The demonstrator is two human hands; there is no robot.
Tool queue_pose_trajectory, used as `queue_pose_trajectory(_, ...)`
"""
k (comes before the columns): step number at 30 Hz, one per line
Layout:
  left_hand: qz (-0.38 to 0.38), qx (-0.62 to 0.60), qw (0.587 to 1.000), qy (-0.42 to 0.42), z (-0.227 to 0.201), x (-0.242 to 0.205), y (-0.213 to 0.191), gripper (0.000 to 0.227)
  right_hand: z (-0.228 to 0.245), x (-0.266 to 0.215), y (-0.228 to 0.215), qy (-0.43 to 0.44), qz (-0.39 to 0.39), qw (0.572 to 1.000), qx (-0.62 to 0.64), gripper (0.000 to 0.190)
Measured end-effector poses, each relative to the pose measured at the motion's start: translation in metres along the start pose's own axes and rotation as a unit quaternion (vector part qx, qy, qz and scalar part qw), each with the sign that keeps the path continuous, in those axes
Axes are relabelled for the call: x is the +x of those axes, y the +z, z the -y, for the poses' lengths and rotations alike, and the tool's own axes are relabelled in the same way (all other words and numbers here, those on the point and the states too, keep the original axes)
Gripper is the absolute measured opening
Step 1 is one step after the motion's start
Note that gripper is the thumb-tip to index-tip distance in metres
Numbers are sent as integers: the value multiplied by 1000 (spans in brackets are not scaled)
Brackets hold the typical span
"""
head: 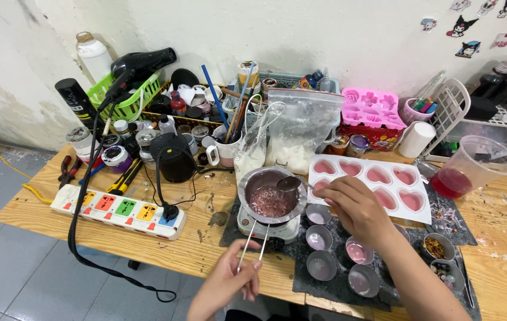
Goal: Mixing a red liquid pigment into white wax powder in a small metal pot on a scale, stirring the mixture, and pouring it into small heart-shaped molds.
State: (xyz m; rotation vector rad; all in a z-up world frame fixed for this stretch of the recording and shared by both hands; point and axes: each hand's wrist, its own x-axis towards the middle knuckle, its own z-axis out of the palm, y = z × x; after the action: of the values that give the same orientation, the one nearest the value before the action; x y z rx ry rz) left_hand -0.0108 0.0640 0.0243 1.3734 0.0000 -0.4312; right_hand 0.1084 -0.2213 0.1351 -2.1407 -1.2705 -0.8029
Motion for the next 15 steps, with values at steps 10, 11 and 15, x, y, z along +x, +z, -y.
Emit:
queue_pose_trajectory(10,86,-256,961,64,36,22,36,51,-3,-1,0,-7,-4,1000,-4,29)
queue_pose_trajectory(11,77,-267,958,67,34,22,40,50,0,-2,-1,15,6,1000,8,26)
queue_pose_trajectory(15,76,-277,953,93,32,24,53,49,9,-6,-1,47,15,998,40,22)
